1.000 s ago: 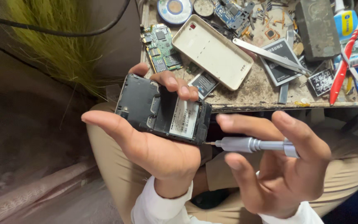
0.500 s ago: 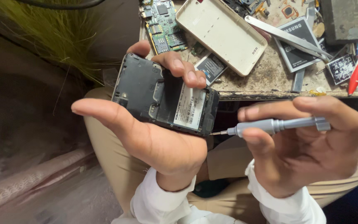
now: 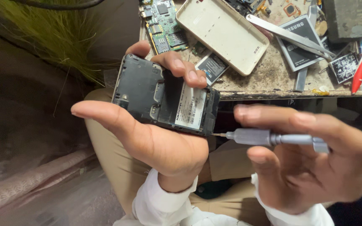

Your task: The person is unscrewing a mobile phone using a small screwdriver while sitting with the device in their lap and a workspace filled with electronics parts.

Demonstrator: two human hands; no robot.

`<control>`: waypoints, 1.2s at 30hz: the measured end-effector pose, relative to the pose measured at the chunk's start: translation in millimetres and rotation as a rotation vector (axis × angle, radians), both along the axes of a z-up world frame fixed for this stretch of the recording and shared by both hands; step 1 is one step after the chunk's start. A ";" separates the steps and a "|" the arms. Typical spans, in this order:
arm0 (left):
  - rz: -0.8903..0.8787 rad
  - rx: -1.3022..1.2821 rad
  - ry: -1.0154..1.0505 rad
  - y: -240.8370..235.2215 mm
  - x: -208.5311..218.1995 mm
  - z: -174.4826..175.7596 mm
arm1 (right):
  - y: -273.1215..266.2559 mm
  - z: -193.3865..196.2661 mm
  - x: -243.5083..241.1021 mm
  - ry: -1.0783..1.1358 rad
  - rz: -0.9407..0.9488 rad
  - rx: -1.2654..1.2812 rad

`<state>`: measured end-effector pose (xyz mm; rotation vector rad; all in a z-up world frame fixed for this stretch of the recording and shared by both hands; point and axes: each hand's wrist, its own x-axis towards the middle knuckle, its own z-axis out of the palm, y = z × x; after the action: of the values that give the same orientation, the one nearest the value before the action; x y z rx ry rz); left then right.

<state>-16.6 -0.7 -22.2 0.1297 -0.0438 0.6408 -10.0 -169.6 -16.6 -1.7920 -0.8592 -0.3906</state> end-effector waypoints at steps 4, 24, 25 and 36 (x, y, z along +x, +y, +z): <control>0.001 -0.001 -0.005 -1.4 0.2 -1.0 | 22.4 27.0 3.0 0.091 0.063 0.045; 0.021 0.020 0.059 0.4 6.0 9.5 | 21.4 36.5 -13.9 0.251 0.035 -0.042; 0.023 0.025 0.059 0.3 5.9 9.0 | 19.3 36.1 -13.3 0.252 0.020 -0.059; 0.022 0.026 0.061 -0.3 5.3 7.9 | 36.5 37.6 -18.2 0.207 -0.117 0.002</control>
<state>-11.3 -1.0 -14.3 0.1755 0.0081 0.6577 -28.2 -133.1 21.0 -1.8494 -0.6107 -0.2743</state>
